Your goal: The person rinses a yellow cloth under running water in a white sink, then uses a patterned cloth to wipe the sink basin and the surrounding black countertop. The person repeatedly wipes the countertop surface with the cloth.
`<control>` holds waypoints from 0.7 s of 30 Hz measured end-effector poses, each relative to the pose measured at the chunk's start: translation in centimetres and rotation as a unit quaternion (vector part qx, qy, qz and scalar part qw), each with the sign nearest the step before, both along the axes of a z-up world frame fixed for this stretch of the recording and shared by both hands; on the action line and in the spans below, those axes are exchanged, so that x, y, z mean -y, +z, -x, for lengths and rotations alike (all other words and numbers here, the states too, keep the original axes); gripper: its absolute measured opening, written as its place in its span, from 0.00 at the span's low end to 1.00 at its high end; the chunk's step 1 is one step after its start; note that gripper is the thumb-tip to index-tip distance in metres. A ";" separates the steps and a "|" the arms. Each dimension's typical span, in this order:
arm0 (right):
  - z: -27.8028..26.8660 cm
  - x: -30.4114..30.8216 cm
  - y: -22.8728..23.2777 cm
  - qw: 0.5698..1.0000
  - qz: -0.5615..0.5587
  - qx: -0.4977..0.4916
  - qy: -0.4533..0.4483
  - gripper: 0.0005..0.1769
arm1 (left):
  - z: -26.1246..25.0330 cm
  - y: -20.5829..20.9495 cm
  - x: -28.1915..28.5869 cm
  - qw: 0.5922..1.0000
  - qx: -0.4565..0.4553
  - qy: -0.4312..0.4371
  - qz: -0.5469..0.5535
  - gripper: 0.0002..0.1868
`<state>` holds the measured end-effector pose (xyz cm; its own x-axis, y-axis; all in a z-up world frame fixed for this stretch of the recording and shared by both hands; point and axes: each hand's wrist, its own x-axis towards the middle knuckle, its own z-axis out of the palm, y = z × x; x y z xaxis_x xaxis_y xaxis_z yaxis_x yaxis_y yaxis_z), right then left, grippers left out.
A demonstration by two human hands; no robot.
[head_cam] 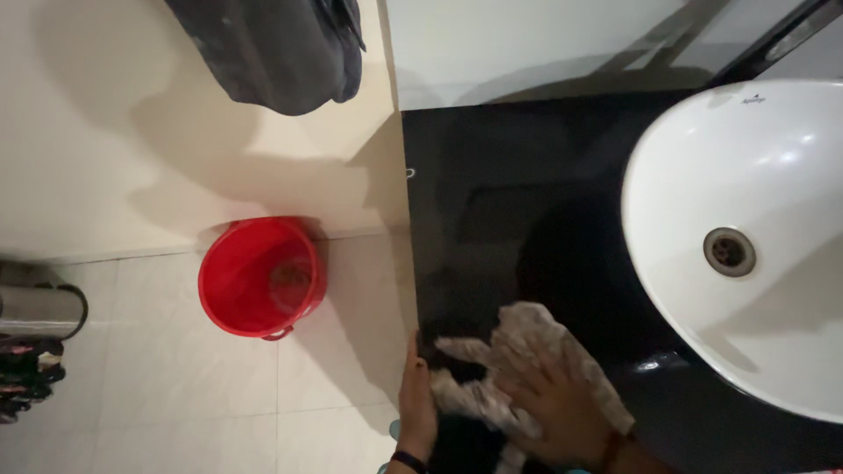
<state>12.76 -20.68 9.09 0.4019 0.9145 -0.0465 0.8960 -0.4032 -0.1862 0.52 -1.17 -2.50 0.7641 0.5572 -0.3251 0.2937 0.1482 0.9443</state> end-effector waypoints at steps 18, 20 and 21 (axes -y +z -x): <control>-3.7 -2.6 -2.4 0.998 -0.029 -0.017 -0.052 0.44 | -0.2 2.9 -0.1 0.997 -0.061 -0.025 -0.036 0.30; -0.7 1.7 -1.4 0.999 -0.042 0.001 -0.023 0.44 | -0.7 2.9 -0.3 0.997 -0.064 -0.021 -0.028 0.30; -0.4 2.3 -1.2 0.999 -0.046 0.008 -0.007 0.44 | -0.6 3.0 -0.2 0.997 -0.075 -0.015 -0.012 0.30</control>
<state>13.17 -23.00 7.85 0.4155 0.9085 0.0448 0.8931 -0.3982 -0.2092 1.08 -1.00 0.53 0.7242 0.5436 -0.4243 0.4361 0.1157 0.8924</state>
